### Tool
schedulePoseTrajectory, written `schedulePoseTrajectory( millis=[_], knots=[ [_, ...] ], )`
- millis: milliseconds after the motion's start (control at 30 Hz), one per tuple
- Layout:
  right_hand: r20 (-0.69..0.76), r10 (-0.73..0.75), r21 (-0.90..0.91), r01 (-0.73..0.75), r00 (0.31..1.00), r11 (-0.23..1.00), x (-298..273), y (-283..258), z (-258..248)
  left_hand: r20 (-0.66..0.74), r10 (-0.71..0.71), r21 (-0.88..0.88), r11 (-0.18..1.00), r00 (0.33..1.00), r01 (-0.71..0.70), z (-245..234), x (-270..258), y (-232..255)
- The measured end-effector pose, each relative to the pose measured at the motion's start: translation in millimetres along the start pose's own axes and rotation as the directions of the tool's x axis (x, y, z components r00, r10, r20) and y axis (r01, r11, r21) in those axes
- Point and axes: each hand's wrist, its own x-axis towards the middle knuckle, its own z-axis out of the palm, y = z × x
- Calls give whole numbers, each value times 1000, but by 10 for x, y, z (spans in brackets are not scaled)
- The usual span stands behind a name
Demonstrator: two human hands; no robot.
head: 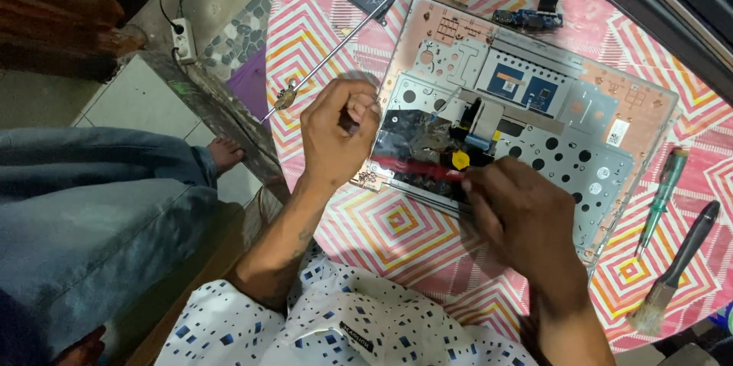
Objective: Cleaning and disassembling internal components of a laptop chassis using a brush and screwdriver.
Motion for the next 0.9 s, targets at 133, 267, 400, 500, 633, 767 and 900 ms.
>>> schedulePoseTrajectory(
  millis=[133,267,400,500,633,767,900],
  knots=[
    [-16,-63,24,64,998,998,4,56,63,10,3,38,999,1000,-3,3,1,-15],
    [17,-67,107,65,998,992,13,73,64,24,4,42,999,1000,-5,-8,4,13],
    [-26,-70,79,72,997,994,-13,69,132,31,4,40,999,1000,-5,-4,1,-7],
    [-29,-63,167,67,998,984,-4,27,124,31,2,47,999,1000,-3,0,-11,-35],
    [59,-13,13,12,998,1000,-63,0,-53,75,-8,75,997,997,2,-4,-6,-12],
    [-18,49,-53,-50,999,997,-96,-20,-190,134,-21,95,995,991,8,-4,-54,-43],
    [-79,19,-104,-27,997,994,-99,-12,27,132,-21,85,996,991,10,-6,-27,-6]
  ],
)
